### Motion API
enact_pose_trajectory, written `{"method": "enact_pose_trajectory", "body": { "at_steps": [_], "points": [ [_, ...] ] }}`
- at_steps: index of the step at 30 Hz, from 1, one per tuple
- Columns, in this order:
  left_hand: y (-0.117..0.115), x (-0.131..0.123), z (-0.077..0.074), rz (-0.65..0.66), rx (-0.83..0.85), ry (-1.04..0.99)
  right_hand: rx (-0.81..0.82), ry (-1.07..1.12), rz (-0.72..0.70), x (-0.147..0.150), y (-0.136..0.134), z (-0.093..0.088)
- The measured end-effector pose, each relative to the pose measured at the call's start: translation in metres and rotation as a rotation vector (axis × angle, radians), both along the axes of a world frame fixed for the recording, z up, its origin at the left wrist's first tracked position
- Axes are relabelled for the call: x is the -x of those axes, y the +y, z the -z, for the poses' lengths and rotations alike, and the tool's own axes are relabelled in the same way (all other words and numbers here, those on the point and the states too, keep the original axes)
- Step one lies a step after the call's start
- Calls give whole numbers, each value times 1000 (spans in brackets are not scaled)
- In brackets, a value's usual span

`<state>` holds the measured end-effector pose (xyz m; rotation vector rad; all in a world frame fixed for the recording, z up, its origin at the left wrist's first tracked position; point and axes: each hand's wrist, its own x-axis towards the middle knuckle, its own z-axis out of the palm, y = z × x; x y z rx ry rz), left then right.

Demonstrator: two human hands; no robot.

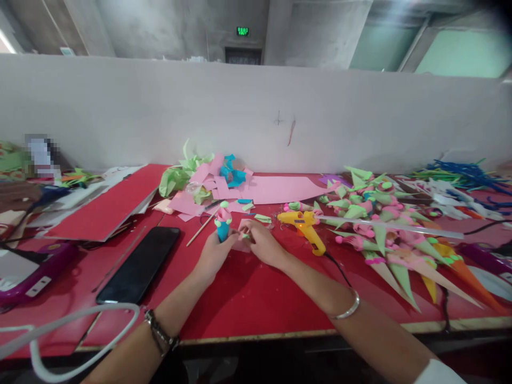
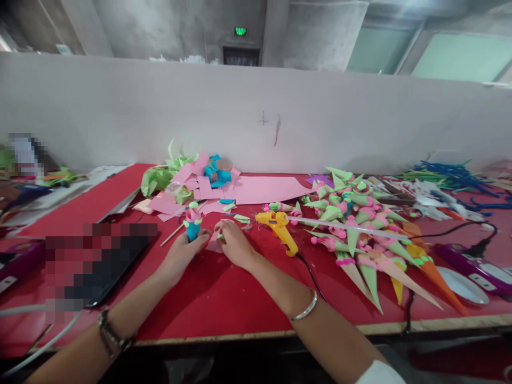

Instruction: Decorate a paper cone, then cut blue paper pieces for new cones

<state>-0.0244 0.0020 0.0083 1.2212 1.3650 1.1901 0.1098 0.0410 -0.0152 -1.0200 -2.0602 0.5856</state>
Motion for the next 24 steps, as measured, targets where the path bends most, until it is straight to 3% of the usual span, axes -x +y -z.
{"method": "enact_pose_trajectory", "body": {
  "at_steps": [6,12,17,24],
  "points": [
    [-1,-4,-3,40,85,17,120,332,76,0,1,-2],
    [-1,-5,1,6,-106,-116,193,606,31,7,-11,-9],
    [-6,-11,-2,76,-109,-137,161,616,45,9,-21,-17],
    [-4,-8,2,-33,-134,-129,292,620,-67,7,-21,-20]
  ]
}}
